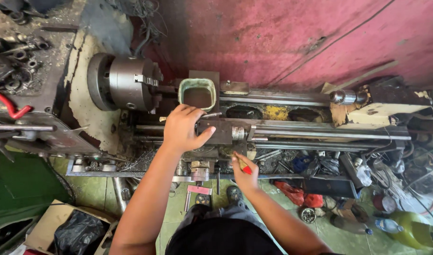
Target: Cleaning and lubricating a lathe machine using a brush and liquid
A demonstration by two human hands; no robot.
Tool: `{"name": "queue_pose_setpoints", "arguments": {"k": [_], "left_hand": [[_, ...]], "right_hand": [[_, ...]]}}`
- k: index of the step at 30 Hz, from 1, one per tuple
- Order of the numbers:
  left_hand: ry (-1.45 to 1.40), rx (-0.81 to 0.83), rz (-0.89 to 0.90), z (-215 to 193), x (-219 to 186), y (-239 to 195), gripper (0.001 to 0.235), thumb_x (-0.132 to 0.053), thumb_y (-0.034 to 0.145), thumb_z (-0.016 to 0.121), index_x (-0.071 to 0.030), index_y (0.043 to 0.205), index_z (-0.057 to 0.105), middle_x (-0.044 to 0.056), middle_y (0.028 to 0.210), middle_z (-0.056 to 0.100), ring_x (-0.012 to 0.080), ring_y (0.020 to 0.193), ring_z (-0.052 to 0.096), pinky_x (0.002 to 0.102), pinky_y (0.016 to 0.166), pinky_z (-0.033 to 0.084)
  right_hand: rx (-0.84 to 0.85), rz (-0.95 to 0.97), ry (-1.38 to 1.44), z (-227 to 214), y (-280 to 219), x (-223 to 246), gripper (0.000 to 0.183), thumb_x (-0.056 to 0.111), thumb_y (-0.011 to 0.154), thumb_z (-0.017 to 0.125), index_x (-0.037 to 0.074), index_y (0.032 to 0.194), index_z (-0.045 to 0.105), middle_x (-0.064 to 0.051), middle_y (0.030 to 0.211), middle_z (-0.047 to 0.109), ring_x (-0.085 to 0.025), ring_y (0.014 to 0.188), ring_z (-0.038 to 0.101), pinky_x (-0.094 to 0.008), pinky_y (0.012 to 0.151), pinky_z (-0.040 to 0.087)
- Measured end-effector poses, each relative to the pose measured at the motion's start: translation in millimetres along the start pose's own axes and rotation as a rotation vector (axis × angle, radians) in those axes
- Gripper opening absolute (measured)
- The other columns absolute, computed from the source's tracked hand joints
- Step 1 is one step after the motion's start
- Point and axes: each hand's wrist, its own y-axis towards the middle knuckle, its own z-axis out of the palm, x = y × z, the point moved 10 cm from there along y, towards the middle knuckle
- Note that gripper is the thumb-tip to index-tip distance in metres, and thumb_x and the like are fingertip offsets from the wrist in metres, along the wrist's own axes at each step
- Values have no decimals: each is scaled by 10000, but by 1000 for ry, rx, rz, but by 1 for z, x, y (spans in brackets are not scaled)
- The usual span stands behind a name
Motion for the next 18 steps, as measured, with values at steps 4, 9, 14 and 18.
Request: {"name": "queue_pose_setpoints", "arguments": {"k": [4, 9, 14, 18], "left_hand": [[12, -28, 6, -4, 0, 3, 451, -531, 715, 743, -119, 899, 727, 87, 771, 700, 298, 803, 700, 365, 756, 567], [-3, -28, 0, -2, 1, -3, 447, -534, 705, 741, -133, 900, 718, 68, 772, 693, 287, 811, 701, 363, 753, 567], [-27, -18, 2, -1, -2, 0, 444, -521, 714, 742, -116, 894, 720, 82, 760, 686, 298, 796, 697, 368, 750, 566], [-37, -15, 0, -5, -2, 1, 442, -514, 704, 753, -120, 903, 731, 77, 769, 693, 290, 804, 699, 365, 762, 569]], "right_hand": [[14, -70, -23, 19, -7, 20, 152, 11, 877, 762, -8, 1023, 798, -207, 985, 787, -241, 889, 750, -402, 765, 609], [174, -339, -225, 38, -23, 26, 121, 51, 811, 809, 95, 923, 822, -110, 882, 816, -307, 821, 786, -397, 731, 622], [208, -380, -170, 56, -28, 35, 183, 34, 782, 785, 106, 945, 829, -90, 862, 814, -294, 796, 782, -375, 711, 613], [299, -407, -131, 79, -39, 22, 158, 45, 766, 805, 116, 906, 821, -75, 836, 812, -293, 766, 783, -379, 703, 615]]}}
